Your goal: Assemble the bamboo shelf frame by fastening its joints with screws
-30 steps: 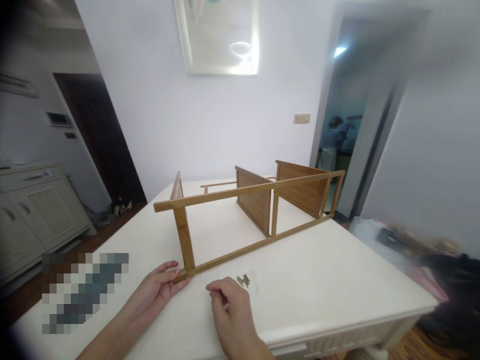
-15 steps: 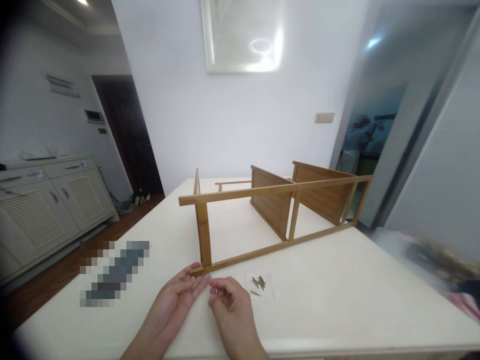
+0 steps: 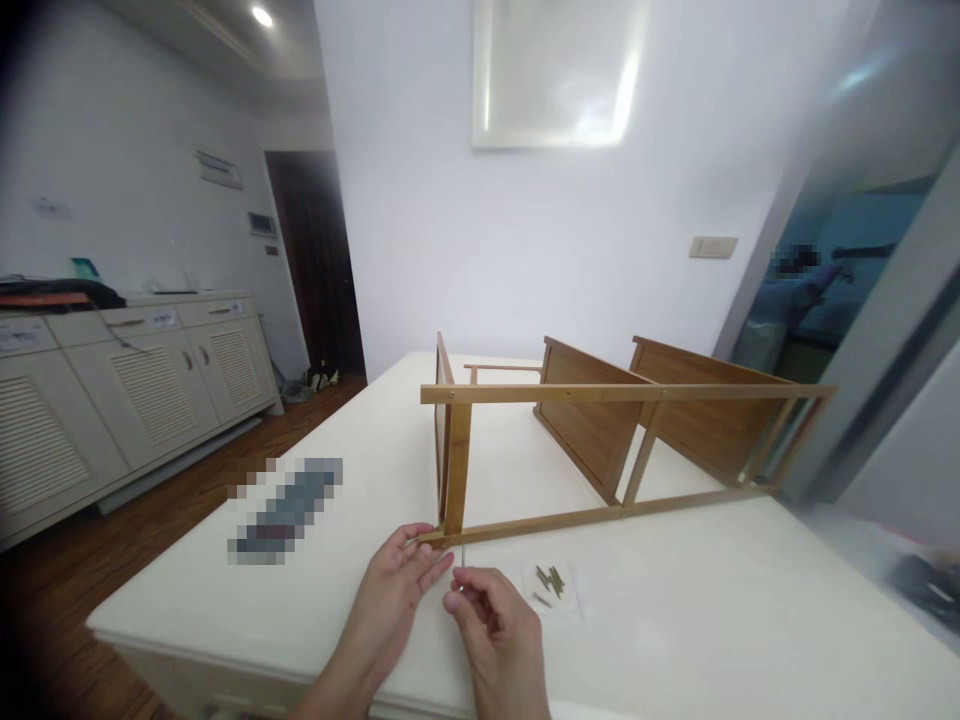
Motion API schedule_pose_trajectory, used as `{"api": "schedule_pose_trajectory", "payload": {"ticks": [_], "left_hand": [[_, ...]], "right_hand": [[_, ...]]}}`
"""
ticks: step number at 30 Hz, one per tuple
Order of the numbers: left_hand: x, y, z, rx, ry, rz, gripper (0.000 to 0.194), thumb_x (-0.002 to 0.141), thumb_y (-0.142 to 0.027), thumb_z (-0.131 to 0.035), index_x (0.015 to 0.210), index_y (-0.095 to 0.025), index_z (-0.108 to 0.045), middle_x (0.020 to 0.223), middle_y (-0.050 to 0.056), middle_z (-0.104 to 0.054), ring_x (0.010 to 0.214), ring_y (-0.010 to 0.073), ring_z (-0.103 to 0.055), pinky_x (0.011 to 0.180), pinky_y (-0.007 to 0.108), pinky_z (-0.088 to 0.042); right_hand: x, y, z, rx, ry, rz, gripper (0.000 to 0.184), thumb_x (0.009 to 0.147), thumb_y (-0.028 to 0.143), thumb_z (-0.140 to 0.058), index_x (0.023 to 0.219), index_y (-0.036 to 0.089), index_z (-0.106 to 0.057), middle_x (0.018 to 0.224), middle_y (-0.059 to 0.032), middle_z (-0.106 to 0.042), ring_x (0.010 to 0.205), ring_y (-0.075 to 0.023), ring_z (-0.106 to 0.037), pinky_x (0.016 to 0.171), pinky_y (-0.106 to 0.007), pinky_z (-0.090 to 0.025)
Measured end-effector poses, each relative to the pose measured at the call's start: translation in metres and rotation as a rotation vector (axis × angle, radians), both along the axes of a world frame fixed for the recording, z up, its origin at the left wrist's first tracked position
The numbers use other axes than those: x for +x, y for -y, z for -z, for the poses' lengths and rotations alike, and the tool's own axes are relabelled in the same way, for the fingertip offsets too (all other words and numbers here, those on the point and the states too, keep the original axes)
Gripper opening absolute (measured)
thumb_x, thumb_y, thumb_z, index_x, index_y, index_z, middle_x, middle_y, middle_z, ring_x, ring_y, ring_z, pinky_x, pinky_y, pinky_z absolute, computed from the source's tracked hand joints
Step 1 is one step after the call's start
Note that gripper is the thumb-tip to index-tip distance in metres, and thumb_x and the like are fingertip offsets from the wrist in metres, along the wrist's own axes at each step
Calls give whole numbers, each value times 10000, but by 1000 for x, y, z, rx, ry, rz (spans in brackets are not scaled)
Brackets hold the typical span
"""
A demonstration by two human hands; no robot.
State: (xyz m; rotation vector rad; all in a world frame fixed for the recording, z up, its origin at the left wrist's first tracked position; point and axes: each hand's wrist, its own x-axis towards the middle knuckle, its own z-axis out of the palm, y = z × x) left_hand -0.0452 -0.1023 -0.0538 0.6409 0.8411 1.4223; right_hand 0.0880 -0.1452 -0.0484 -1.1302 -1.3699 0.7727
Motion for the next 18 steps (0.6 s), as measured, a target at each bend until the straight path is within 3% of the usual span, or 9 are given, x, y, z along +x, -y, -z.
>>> {"api": "schedule_pose_trajectory", "payload": {"ticks": [5, 13, 18], "left_hand": [[0, 1, -2, 6, -32, 18, 358, 671, -349, -791, 891, -172, -571, 897, 65, -685, 861, 177, -667, 907, 359, -524], [0, 3, -4, 15, -93, 62, 364, 671, -385, -780, 883, -179, -567, 892, 71, -690, 853, 195, -674, 842, 345, -534], [0, 3, -3, 26, -110, 55, 371, 683, -396, -772, 900, -177, -565, 895, 70, -691, 859, 197, -674, 834, 337, -535]], "right_hand": [[-7, 4, -7, -55, 21, 5, 345, 872, 522, -600, 817, 189, -670, 642, -21, -681, 599, -154, -633, 596, -222, -502], [-10, 6, -16, 120, 227, -29, 292, 942, 416, -519, 808, 203, -668, 757, -25, -669, 688, -140, -607, 631, -213, -477], [-7, 4, -14, 168, 234, -42, 216, 941, 333, -532, 811, 209, -653, 786, -24, -662, 731, -145, -600, 677, -231, -474]]}}
